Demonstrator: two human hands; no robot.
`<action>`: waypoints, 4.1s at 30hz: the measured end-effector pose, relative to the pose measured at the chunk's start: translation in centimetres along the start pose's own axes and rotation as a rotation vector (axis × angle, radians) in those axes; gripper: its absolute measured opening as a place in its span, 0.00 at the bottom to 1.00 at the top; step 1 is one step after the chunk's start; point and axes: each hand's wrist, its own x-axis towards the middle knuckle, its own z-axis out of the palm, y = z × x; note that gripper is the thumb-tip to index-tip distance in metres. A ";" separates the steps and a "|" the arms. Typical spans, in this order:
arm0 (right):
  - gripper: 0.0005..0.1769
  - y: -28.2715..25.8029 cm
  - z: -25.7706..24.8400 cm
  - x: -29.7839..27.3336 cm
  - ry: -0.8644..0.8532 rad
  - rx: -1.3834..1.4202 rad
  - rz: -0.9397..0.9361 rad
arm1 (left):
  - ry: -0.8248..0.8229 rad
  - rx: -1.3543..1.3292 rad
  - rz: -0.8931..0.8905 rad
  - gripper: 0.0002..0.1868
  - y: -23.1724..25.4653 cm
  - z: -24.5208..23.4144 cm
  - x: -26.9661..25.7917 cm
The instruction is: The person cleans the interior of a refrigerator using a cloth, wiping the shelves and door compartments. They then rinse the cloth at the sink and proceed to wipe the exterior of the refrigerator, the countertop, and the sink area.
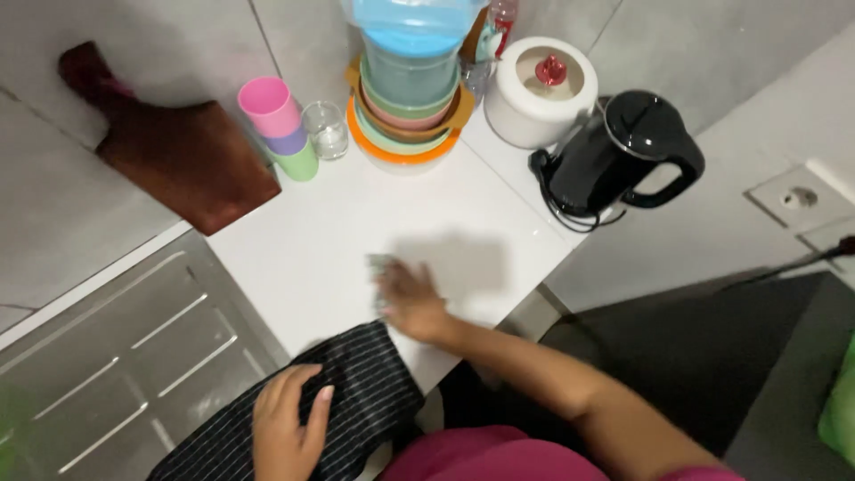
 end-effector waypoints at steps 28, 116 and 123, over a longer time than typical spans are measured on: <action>0.12 32.5 -10.2 -4.0 0.065 0.482 0.100 | -0.205 -0.143 0.496 0.14 23.6 21.0 27.2; 0.30 36.3 -9.0 -10.6 0.621 -0.686 0.119 | -0.339 -0.205 0.426 0.36 19.3 28.8 28.3; 0.26 32.9 -18.4 -8.0 0.653 -0.980 0.076 | -0.329 -0.110 0.323 0.31 16.0 25.5 25.7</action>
